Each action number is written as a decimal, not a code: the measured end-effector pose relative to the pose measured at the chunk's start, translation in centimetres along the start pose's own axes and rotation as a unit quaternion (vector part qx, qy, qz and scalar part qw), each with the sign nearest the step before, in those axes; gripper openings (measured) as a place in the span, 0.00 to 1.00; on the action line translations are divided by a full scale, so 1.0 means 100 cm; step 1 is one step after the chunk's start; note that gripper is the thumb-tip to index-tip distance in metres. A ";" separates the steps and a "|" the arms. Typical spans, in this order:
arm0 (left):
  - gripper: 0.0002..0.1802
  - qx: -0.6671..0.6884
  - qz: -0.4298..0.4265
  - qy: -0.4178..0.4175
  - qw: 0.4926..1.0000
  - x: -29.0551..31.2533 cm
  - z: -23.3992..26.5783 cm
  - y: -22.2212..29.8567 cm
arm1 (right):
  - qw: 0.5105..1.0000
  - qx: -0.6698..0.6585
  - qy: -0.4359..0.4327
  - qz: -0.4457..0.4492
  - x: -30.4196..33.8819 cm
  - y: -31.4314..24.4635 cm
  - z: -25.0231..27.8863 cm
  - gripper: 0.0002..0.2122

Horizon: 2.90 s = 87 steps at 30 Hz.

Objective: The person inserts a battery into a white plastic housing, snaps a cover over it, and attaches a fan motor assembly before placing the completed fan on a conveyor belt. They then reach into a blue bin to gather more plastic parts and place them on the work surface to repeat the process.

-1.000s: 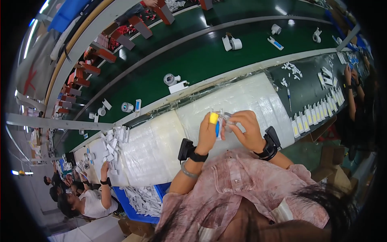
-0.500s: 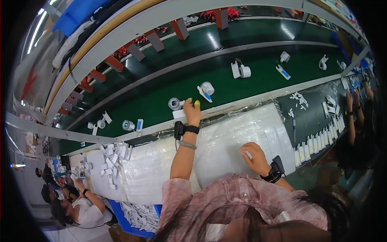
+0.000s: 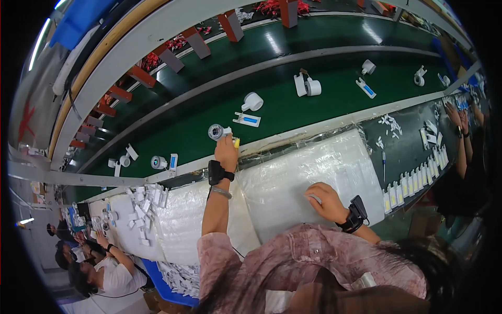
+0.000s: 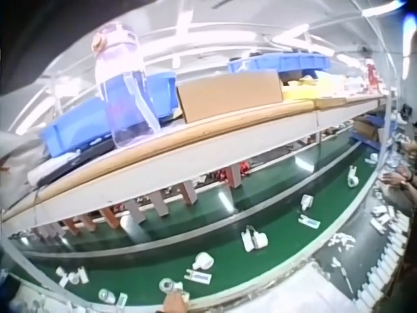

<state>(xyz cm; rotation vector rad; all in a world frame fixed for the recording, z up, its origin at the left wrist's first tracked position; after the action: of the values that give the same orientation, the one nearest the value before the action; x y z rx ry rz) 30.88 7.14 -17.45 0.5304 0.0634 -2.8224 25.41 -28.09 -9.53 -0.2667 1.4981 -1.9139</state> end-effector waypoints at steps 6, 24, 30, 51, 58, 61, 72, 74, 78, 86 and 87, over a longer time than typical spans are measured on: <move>0.17 0.532 0.224 -0.205 0.790 0.022 0.065 0.039 | 0.999 -0.042 -0.016 -0.032 0.010 0.000 0.003 0.09; 0.20 0.565 -0.063 -0.445 0.692 0.124 0.198 0.192 | 0.911 -0.364 -0.065 -0.181 0.052 -0.039 0.004 0.09; 0.16 0.511 -0.094 -0.436 0.734 0.133 0.212 0.199 | 0.909 -0.347 -0.202 -0.112 0.061 -0.066 0.005 0.08; 0.19 0.661 0.067 -0.328 0.671 0.160 0.212 0.224 | 0.969 0.007 0.136 0.208 0.061 -0.119 0.041 0.09; 0.19 0.654 0.065 -0.352 0.667 0.165 0.215 0.229 | 0.969 -0.005 0.150 0.196 0.061 -0.113 0.043 0.10; 0.18 0.636 0.044 -0.333 0.695 0.162 0.217 0.230 | 0.969 -0.010 0.155 0.192 0.061 -0.111 0.043 0.10; 0.14 0.594 0.014 -0.319 0.739 0.156 0.224 0.233 | 0.967 -0.015 0.164 0.192 0.060 -0.106 0.046 0.10; 0.14 0.594 0.005 -0.303 0.745 0.157 0.219 0.233 | 0.967 -0.016 0.167 0.192 0.060 -0.105 0.047 0.10; 0.14 0.585 -0.010 -0.279 0.761 0.158 0.213 0.231 | 0.969 -0.016 0.163 0.188 0.060 -0.102 0.046 0.10; 0.18 0.577 -0.010 -0.263 0.773 0.159 0.208 0.229 | 0.971 -0.014 0.168 0.172 0.060 -0.098 0.049 0.10; 0.18 0.596 0.003 -0.285 0.750 0.161 0.206 0.229 | 0.970 -0.009 0.165 0.181 0.059 -0.101 0.049 0.10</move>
<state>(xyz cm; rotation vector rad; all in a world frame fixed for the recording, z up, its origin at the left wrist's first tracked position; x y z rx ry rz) 15.35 -20.88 -3.91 -0.1898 -1.8942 -2.4975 19.77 -34.52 -0.12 0.3158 1.6437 -1.7032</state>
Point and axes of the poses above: each hand's wrist, its own x-axis away from the middle knuckle, its own z-axis out of the back of the hand, y = z × x, the point moved 8 cm from there along -x, towards the middle knuckle, and after that the axes turned 12 degrees about -x, right-handed, at the moved point
